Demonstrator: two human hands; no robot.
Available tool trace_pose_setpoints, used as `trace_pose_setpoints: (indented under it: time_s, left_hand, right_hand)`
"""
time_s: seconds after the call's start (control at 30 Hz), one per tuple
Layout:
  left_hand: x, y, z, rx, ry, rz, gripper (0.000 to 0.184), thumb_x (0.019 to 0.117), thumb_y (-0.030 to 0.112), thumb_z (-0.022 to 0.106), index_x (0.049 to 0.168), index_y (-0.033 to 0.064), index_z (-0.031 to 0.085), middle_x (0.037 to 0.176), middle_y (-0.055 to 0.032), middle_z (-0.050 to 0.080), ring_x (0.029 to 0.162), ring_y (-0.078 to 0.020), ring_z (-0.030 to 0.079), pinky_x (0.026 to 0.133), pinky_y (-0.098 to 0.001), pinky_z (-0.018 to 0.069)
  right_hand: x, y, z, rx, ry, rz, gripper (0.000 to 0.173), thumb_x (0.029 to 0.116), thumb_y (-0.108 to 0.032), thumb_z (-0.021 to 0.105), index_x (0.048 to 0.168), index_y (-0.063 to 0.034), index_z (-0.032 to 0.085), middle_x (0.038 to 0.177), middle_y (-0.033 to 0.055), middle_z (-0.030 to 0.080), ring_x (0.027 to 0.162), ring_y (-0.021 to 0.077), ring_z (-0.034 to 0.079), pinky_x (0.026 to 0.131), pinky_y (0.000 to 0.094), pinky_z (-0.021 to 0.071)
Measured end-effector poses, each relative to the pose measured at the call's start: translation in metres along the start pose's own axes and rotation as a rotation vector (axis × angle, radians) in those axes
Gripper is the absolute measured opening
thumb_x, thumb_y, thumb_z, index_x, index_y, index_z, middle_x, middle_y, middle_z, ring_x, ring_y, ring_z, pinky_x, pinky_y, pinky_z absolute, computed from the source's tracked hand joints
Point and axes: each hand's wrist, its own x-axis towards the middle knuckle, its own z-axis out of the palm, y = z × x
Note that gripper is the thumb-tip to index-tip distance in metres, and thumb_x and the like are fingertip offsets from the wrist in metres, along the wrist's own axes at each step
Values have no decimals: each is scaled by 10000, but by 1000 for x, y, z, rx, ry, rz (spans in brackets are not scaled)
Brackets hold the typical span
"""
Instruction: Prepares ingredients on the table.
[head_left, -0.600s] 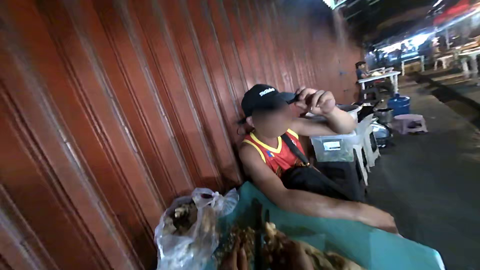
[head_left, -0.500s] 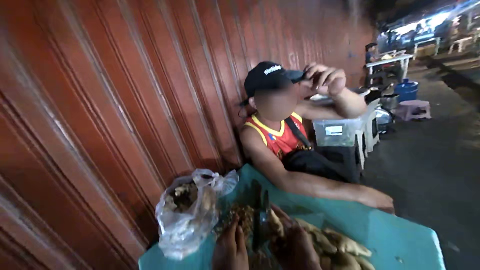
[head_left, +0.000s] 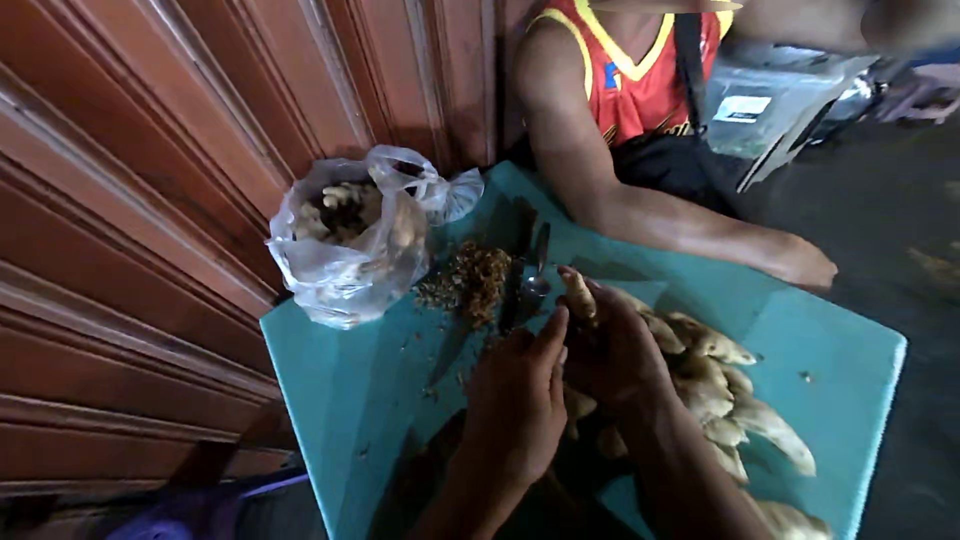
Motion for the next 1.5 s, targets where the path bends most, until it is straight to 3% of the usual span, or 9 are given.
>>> trace_pose_setpoints:
  time_s: [0.23,0.37,0.5,0.63,0.9,1.1,1.17,1.33,1.5]
  left_hand:
    - [4,3,-11,0,-131,-65,434,1071,206,527,1500,141,550,1099,-143,716,929,-271,715,815,-454,599]
    - [5,11,-19,9,-192,-106,434,1081,200,500,1511,151,537,1072,-145,713,920,-274,703,821,-446,583]
    - [9,17,-28,4,-279,-156,430,1095,189,449,1518,162,526,1156,-160,698,1014,-291,689,906,-455,556]
    - [12,23,-31,99,-312,-225,454,1103,196,420,1552,227,479,1231,-150,676,1058,-306,684,920,-471,554]
    - [11,20,-14,250,-114,-232,580,1051,101,469,1583,324,417,1203,-141,693,962,-305,712,797,-454,589]
    - [10,1,7,229,221,-66,526,985,73,573,1443,329,617,973,-134,720,750,-274,714,624,-424,589]
    - [11,0,1,165,166,-108,477,1029,103,527,1462,288,600,1073,-126,722,859,-267,723,721,-431,602]
    - [17,0,-34,52,-80,-231,465,1100,152,413,1558,203,472,1305,-132,689,1146,-290,683,995,-448,536]
    - [13,1,-34,31,-102,-105,456,1099,158,426,1552,166,479,1334,-132,677,1102,-286,701,973,-445,550]
  right_hand:
    - [-3,3,7,-97,-47,-101,337,1099,-263,384,1277,-137,641,877,-5,670,670,47,634,571,205,541]
    - [-7,0,10,-202,-45,-223,356,1107,-204,359,1309,-105,635,864,-15,646,647,28,594,572,181,513]
    - [-11,-3,11,-352,-53,-351,369,1100,-145,362,1369,-73,604,865,2,654,635,37,576,563,194,495]
    - [-11,8,16,-243,-24,-378,343,1097,-134,392,1348,-49,610,868,4,662,633,39,582,571,184,497]
    - [-14,22,26,-11,65,-303,293,1098,-133,381,1341,-67,530,900,26,627,696,83,617,633,245,544]
    - [-17,15,30,115,116,-59,182,1089,-174,402,1119,-58,538,787,64,623,617,130,623,573,280,555]
    - [-15,15,31,118,109,53,257,1092,-231,375,1048,-57,558,724,53,611,575,117,611,539,261,551]
    - [-1,8,15,-26,27,-143,194,1100,-127,363,1268,-78,445,898,87,633,675,147,640,583,288,550]
    - [-4,-1,11,-92,-52,-195,363,1082,-85,394,1434,-145,457,959,98,637,701,149,635,601,283,547]
